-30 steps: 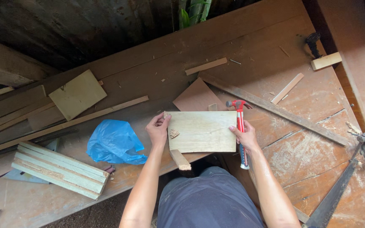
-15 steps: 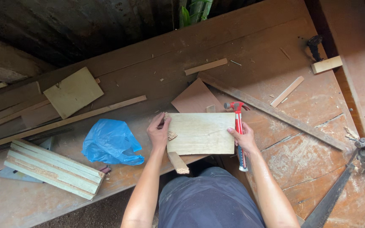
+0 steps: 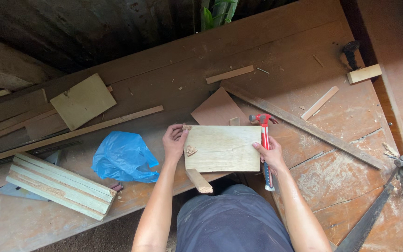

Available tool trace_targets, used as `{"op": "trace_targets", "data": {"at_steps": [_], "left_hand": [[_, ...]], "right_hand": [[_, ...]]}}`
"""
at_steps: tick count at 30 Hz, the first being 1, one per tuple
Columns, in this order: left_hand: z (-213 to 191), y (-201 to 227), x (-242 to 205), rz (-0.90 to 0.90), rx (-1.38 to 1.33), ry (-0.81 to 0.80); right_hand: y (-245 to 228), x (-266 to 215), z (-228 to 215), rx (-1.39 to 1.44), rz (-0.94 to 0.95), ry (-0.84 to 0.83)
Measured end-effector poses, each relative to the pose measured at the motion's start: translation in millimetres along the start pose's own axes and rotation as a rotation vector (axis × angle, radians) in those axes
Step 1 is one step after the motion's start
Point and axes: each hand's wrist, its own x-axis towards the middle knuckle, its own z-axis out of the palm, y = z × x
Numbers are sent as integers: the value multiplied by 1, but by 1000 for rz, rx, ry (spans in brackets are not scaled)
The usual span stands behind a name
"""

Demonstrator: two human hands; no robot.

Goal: The person aligns several long wooden planks and places them on a workbench. They then pick up a small wooden piece and a hammer, positioning the piece on a larger board and hammering a nail into it. The person continues to hammer nails into the wood to join the pieces together.

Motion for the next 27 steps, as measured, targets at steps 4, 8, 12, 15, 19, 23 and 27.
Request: {"op": "trace_targets", "data": {"at_steps": [4,8,12,15,19,23,27], "left_hand": [[2,-13,-2,-25,-39,37],[6,-19,-1,6,-78,73],[13,-19,-1,-66,-177,85],[26,-15,10,-63,-175,31],[44,-2,26,-7,-50,-117],[53,27,10,252,272,-225],[67,55,-14,26,417,-643]], "right_hand": [[-3,-3,1,-10,35,17],[-3,-4,0,-3,28,9],[4,-8,-7,42,30,12],[2,-7,-20,84,9,61],[-11,-22,-45,212,-168,114],[-46,-42,-67,189,-233,185],[-71,-48,-68,155,-285,191]]}}
